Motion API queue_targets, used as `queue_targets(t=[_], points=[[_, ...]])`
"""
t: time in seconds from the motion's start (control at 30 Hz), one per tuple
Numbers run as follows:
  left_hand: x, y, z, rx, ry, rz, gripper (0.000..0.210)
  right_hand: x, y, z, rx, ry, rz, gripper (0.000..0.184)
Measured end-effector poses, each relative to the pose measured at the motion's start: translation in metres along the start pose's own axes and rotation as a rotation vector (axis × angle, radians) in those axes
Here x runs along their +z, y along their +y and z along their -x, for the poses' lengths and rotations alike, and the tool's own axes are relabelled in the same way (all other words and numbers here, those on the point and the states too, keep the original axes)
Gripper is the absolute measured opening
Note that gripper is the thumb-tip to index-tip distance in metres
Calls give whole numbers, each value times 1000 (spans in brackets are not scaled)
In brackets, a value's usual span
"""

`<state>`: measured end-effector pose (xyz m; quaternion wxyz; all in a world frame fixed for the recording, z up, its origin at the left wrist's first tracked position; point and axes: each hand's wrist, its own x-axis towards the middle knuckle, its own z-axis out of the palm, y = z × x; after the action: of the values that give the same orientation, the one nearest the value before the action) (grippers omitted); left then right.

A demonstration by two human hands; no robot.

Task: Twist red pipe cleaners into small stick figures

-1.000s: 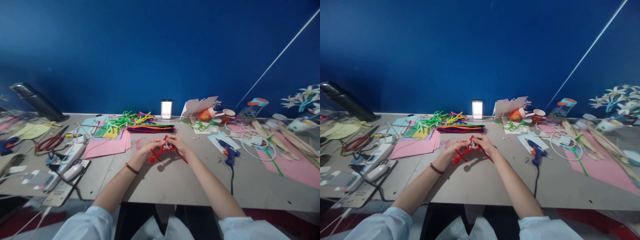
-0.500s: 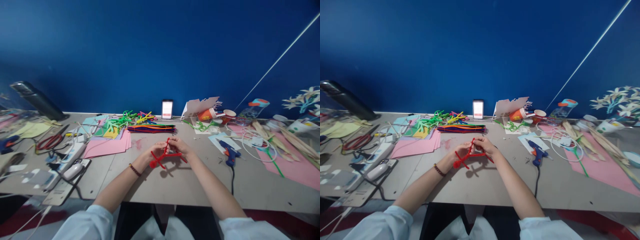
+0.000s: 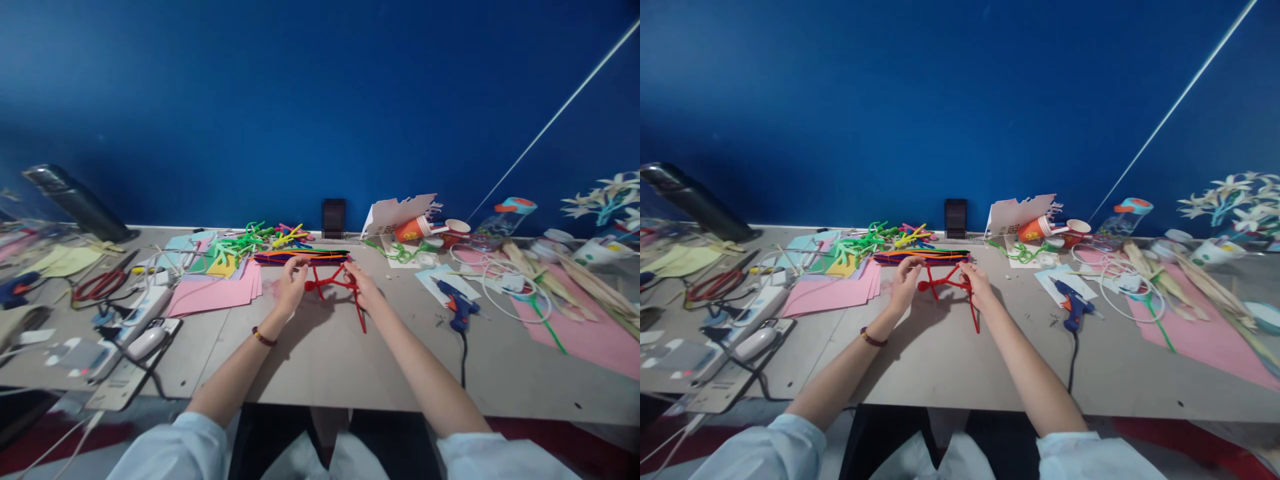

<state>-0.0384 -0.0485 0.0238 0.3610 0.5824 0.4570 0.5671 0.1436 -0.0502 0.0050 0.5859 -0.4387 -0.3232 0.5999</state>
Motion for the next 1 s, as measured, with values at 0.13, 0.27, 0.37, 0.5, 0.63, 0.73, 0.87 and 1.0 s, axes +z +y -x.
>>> queue_targets(t=[0.13,0.27,0.37,0.5,0.63,0.73,0.87,1.0], points=[[3,11,14,292,-115,-405,20,2,3,1,-10,2,25,41],[8,11,18,315,-248,-413,20,6,4,5,13,-106,89,42],[7,7,3,345,-226,-394,25,7,7,6,44,-173,149,41],[9,6,-41,478,-252,-660,37,6,11,3,66,-168,173,39],[28,-4,-94,640,-533,-788,44,6,13,3,93,-146,158,39],[43,-18,-130,750,-729,-818,45,7,13,4,104,-161,132,39],[46,-22,-168,777,-727,-988,50,8,13,3,117,-155,120,39],[32,2,-178,819,-510,-1033,50,9,15,4,135,-139,107,41]])
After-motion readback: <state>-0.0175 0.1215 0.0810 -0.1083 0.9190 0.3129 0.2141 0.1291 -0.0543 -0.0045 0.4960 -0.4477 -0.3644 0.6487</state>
